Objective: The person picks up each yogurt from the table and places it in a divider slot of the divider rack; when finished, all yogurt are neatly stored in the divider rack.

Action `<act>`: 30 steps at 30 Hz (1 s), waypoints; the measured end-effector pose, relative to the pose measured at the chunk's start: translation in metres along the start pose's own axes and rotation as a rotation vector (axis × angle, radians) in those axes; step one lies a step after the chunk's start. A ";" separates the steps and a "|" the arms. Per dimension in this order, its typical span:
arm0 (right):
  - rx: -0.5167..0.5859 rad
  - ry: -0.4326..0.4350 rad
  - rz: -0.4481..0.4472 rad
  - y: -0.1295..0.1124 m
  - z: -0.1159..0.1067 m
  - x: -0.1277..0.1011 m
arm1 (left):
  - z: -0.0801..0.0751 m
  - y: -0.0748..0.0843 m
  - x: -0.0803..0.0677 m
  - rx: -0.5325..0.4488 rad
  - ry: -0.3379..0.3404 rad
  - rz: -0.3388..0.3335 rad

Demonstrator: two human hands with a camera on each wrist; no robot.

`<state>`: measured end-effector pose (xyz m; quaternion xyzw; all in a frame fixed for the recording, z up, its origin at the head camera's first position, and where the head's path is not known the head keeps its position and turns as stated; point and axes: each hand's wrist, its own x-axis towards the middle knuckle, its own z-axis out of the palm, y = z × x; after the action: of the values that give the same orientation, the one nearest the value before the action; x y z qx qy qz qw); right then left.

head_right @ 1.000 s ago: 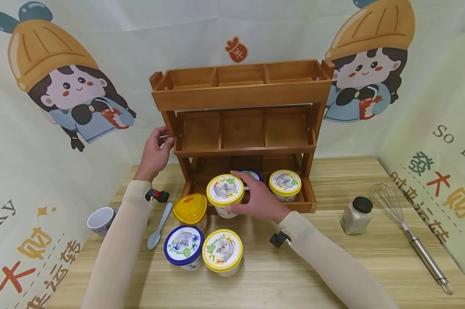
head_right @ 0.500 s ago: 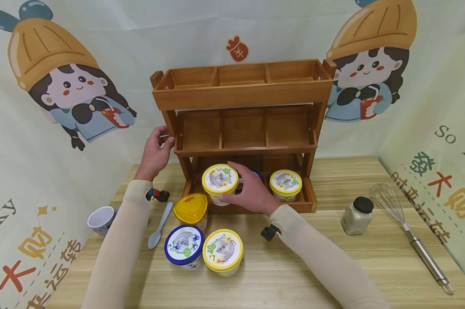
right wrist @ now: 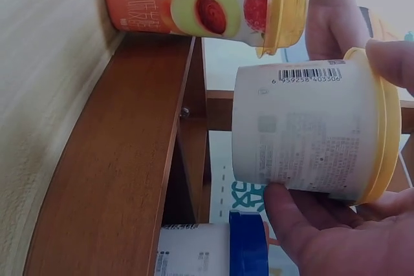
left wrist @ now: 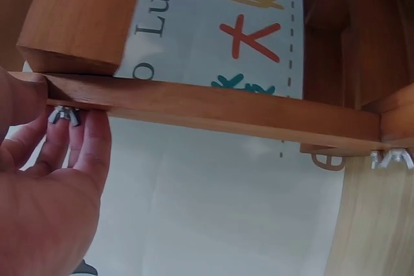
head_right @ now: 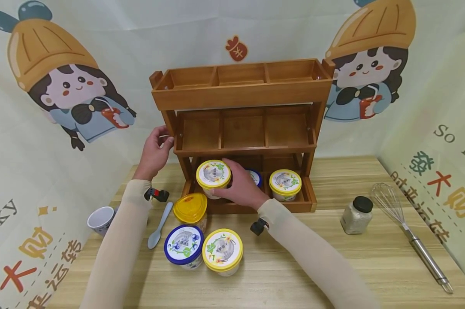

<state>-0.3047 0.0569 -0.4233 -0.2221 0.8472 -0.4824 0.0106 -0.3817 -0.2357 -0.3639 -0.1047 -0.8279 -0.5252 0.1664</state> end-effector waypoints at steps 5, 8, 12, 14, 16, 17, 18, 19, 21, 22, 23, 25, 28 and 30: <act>-0.059 0.013 0.002 -0.001 0.005 0.010 | -0.005 0.002 0.001 -0.011 -0.028 -0.035; -0.094 0.010 0.020 -0.004 0.008 0.014 | -0.007 0.003 0.002 -0.021 -0.031 -0.046; -0.129 -0.001 0.038 -0.004 0.014 0.020 | -0.007 0.004 0.003 -0.045 -0.017 -0.053; -0.142 -0.007 0.043 -0.003 0.018 0.024 | -0.007 0.005 0.003 -0.062 -0.012 -0.056; -0.153 -0.014 0.052 -0.002 0.022 0.027 | -0.006 0.005 0.003 -0.079 -0.008 -0.057; -0.154 -0.017 0.052 -0.001 0.024 0.029 | -0.006 0.005 0.003 -0.083 -0.006 -0.059; -0.156 -0.019 0.052 0.000 0.026 0.031 | -0.006 0.004 0.003 -0.087 -0.004 -0.059; -0.159 -0.024 0.052 0.001 0.028 0.033 | -0.006 0.004 0.003 -0.088 -0.003 -0.059; -0.165 -0.035 0.054 0.003 0.032 0.036 | -0.006 0.003 0.003 -0.083 -0.002 -0.062; -0.169 -0.041 0.055 0.004 0.035 0.038 | -0.006 0.003 0.002 -0.080 -0.002 -0.062; -0.176 -0.044 0.056 0.005 0.037 0.040 | -0.006 0.003 0.002 -0.079 -0.003 -0.063; -0.183 -0.052 0.067 0.006 0.040 0.043 | -0.006 0.002 0.002 -0.078 -0.003 -0.059; -0.178 -0.057 0.070 0.006 0.044 0.046 | -0.006 0.003 0.002 -0.083 0.002 -0.049; -0.170 -0.066 0.071 0.006 0.046 0.048 | -0.006 0.003 0.002 -0.082 0.005 -0.050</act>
<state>-0.3398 0.0039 -0.4435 -0.2077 0.8917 -0.4004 0.0368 -0.3812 -0.2397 -0.3579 -0.0893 -0.8077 -0.5630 0.1508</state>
